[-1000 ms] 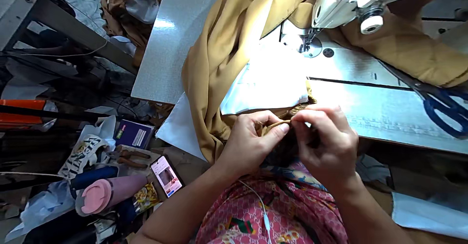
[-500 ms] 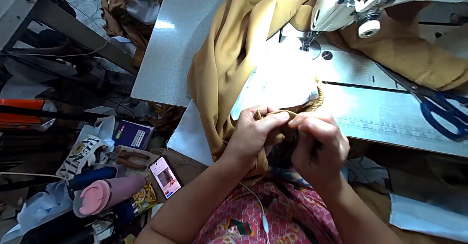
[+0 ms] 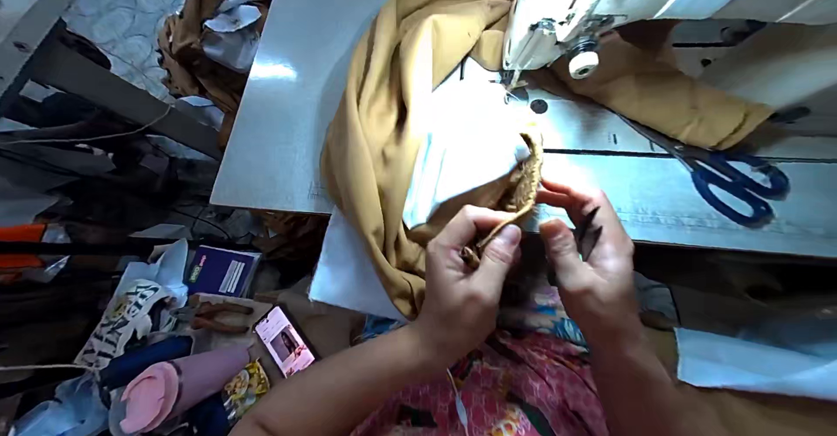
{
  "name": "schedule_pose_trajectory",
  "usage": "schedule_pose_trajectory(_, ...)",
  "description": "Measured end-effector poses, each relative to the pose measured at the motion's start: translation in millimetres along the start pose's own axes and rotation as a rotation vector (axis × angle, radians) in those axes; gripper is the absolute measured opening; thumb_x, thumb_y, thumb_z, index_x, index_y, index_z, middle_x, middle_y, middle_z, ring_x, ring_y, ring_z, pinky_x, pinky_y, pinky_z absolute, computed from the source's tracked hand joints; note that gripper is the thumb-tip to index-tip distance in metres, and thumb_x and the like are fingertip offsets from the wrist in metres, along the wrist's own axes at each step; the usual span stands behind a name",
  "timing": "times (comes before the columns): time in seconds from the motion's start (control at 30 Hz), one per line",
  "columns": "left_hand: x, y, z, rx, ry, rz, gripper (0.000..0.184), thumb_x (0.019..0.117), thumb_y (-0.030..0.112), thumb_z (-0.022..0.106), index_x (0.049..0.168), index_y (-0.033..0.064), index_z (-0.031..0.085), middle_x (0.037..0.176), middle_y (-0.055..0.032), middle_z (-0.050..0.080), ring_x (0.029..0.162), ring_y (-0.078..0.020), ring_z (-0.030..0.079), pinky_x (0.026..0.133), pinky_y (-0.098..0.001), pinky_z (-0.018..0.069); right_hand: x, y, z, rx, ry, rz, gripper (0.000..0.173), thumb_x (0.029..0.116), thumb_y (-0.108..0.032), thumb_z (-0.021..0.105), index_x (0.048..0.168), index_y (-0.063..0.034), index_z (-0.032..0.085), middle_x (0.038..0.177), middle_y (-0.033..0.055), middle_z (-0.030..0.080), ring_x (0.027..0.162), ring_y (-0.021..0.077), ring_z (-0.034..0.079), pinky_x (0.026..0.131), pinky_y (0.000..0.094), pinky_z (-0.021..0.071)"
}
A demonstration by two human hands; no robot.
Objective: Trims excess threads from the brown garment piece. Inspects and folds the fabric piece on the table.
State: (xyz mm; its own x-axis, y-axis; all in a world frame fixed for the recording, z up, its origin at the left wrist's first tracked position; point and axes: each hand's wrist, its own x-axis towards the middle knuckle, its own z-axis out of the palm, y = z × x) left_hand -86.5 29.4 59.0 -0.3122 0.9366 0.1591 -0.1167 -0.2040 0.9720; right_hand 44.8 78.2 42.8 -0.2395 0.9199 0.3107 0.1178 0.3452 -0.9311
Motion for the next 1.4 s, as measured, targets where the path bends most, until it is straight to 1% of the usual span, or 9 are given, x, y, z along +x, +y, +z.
schedule_pose_trajectory(0.17,-0.6,4.8,-7.1,0.065,-0.199,-0.243,0.009,0.0983,0.013,0.050,0.099,0.0114,0.059,0.084,0.0073,0.060,0.076,0.0029,0.060,0.070,-0.0163,0.0521,1.4,0.1,3.3,-0.184,0.038,-0.146,0.009,0.0962,-0.012,0.061,0.093,-0.0049,0.065,0.089,-0.0016,0.060,0.084,-0.0066,0.057,0.074,0.0062,0.0467)
schedule_pose_trajectory(0.33,15.0,9.2,-21.6,0.169,-0.333,-0.444,0.012,0.0989,0.014,0.063,0.087,0.0106,0.062,0.074,0.0055,0.062,0.069,0.0000,0.061,0.065,-0.0184,0.0519,-3.1,5.2,7.8,-0.033,-0.069,-0.042,0.008,0.0963,-0.009,0.057,0.095,-0.0070,0.065,0.092,-0.0047,0.061,0.085,-0.0069,0.059,0.075,0.0090,0.0499)
schedule_pose_trajectory(0.53,15.1,9.7,-36.6,0.105,-0.352,-0.440,0.012,0.1008,0.007,0.054,0.094,0.0111,0.063,0.082,0.0062,0.065,0.077,0.0005,0.064,0.073,-0.0184,0.0550,-0.5,15.4,-25.6,0.121,0.174,0.104,0.015,0.1058,-0.019,0.046,0.098,-0.0258,0.057,0.081,-0.0204,0.057,0.058,-0.0101,0.046,0.051,0.0082,0.0403)
schedule_pose_trajectory(0.63,15.6,7.7,-37.5,0.113,-0.388,-0.417,0.014,0.1007,0.005,0.052,0.097,0.0102,0.065,0.084,0.0063,0.066,0.079,0.0011,0.064,0.074,-0.0178,0.0552,-8.0,4.3,-24.6,-0.119,0.024,-0.084,0.029,0.1034,-0.044,0.056,0.107,-0.0161,0.063,0.095,-0.0109,0.061,0.075,-0.0096,0.054,0.065,0.0096,0.0468)
schedule_pose_trajectory(0.73,15.1,5.2,-34.9,0.146,-0.411,-0.363,0.014,0.1003,0.003,0.055,0.096,0.0076,0.067,0.087,0.0045,0.068,0.082,0.0003,0.066,0.077,-0.0186,0.0561,-9.8,-1.5,-1.0,-0.223,-0.026,-0.190,0.021,0.0949,-0.026,0.068,0.100,-0.0050,0.071,0.099,0.0035,0.065,0.083,-0.0018,0.060,0.071,0.0114,0.0493)
schedule_pose_trajectory(0.83,13.7,5.8,-35.1,0.190,-0.392,-0.329,0.013,0.0992,0.004,0.056,0.094,0.0081,0.068,0.087,0.0057,0.068,0.082,0.0020,0.065,0.077,-0.0175,0.0556,-5.5,0.5,3.6,-0.221,0.026,-0.134,0.013,0.0962,-0.014,0.062,0.092,-0.0040,0.069,0.092,0.0014,0.064,0.086,-0.0031,0.060,0.075,0.0096,0.0489)
schedule_pose_trajectory(1.0,11.5,4.4,-35.1,0.198,-0.389,-0.311,0.012,0.0989,0.005,0.057,0.094,0.0087,0.067,0.086,0.0059,0.067,0.081,0.0026,0.064,0.076,-0.0164,0.0544,0.3,11.3,-18.2,-0.032,0.192,0.081,0.009,0.1034,-0.016,0.049,0.100,-0.0195,0.056,0.081,-0.0178,0.053,0.059,-0.0112,0.045,0.053,0.0078,0.0404)
schedule_pose_trajectory(1.13,10.1,2.0,-31.2,0.184,-0.395,-0.280,0.011,0.0985,0.006,0.057,0.094,0.0078,0.067,0.086,0.0064,0.066,0.082,0.0031,0.064,0.077,-0.0157,0.0542,-10.4,-2.4,-18.0,-0.189,-0.013,-0.011,0.037,0.1021,-0.044,0.058,0.113,-0.0095,0.061,0.098,-0.0037,0.059,0.073,-0.0057,0.052,0.062,0.0120,0.0439)
schedule_pose_trajectory(1.4,7.5,4.2,-34.8,0.210,-0.326,-0.276,0.013,0.0949,0.007,0.053,0.091,0.0111,0.066,0.082,0.0087,0.063,0.081,0.0038,0.062,0.077,-0.0163,0.0530,-16.7,2.6,-14.7,-0.270,-0.062,-0.029,0.012,0.0961,-0.022,0.063,0.094,-0.0111,0.067,0.092,-0.0067,0.060,0.085,-0.0094,0.057,0.074,0.0055,0.0471)
